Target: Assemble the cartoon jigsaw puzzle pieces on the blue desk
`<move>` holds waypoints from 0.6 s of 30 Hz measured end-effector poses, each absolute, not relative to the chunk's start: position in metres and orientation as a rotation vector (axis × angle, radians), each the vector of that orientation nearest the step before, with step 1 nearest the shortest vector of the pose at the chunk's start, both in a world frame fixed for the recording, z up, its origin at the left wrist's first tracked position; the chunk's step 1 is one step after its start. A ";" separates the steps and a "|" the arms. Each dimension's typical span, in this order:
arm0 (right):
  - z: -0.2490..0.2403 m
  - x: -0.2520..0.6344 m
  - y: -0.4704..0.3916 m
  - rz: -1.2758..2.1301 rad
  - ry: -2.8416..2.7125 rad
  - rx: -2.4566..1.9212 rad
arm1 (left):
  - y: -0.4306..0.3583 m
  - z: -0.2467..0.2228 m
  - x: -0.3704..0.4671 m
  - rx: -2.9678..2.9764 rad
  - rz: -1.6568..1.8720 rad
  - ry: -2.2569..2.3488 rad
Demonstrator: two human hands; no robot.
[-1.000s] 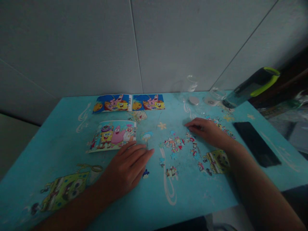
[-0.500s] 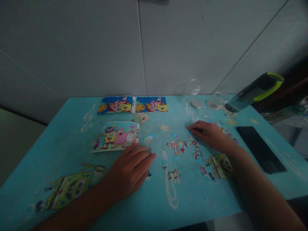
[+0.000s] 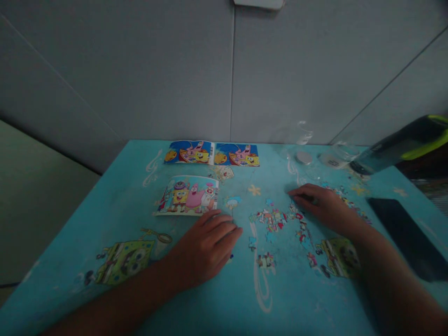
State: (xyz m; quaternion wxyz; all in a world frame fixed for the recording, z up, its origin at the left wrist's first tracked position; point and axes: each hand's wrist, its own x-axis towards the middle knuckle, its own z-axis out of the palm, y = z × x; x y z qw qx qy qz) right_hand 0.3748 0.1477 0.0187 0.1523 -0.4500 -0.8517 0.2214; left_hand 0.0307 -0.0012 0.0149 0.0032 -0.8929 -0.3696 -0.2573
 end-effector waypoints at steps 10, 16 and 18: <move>0.014 0.380 0.151 0.636 -2.437 -1.312 | 0.003 0.020 0.022 -2.672 -0.852 -1.285; 0.012 0.382 0.152 0.645 -2.453 -1.318 | 0.003 0.019 0.020 -2.726 -0.681 -1.311; 0.012 0.382 0.152 0.642 -2.455 -1.324 | 0.003 0.017 0.021 -2.738 -0.615 -1.281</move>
